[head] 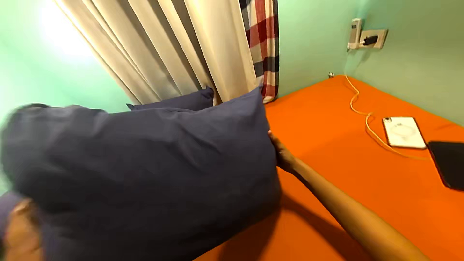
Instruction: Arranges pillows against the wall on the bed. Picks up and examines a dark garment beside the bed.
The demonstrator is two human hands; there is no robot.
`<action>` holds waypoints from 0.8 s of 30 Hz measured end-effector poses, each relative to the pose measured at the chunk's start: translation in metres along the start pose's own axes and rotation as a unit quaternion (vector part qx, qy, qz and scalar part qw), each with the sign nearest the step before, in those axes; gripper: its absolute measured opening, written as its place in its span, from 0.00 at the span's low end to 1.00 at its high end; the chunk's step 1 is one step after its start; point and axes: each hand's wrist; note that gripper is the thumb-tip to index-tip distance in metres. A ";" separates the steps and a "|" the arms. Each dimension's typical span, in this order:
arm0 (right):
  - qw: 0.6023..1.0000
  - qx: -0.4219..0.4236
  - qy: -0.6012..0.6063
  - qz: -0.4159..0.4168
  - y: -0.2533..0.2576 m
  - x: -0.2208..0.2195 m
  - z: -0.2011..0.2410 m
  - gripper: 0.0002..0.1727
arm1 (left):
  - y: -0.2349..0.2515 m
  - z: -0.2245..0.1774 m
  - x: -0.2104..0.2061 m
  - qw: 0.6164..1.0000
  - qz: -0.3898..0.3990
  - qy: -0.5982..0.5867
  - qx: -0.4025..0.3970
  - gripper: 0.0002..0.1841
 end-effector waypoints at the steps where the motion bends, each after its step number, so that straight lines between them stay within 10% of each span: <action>1: 0.999 0.009 -0.014 -0.034 0.014 0.020 0.013 0.34 | 0.003 -0.002 -0.071 0.991 -0.095 -0.021 0.093 0.18; 8: 0.941 0.232 -0.180 -0.165 0.153 0.157 0.103 0.19 | 0.127 0.180 -0.323 0.946 0.029 -0.128 0.296 0.22; 12: 0.880 0.336 -0.228 -0.248 0.257 0.232 0.079 0.28 | 0.169 0.288 -0.458 0.927 0.048 -0.197 0.315 0.18; 17: 0.882 0.096 -0.327 -0.325 0.306 0.292 -0.055 0.47 | 0.161 0.422 -0.521 0.919 0.171 -0.013 0.354 0.24; 24: 0.790 -0.088 -0.472 -0.381 0.263 0.296 -0.078 0.48 | 0.178 0.380 -0.523 0.935 0.124 0.215 0.254 0.29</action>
Point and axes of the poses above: each hand's wrist, its own y-axis towards the middle knuckle, its own x-axis out of the back of the hand, z = x × y, and after that the axes turned 9 degrees about -y, right-handed
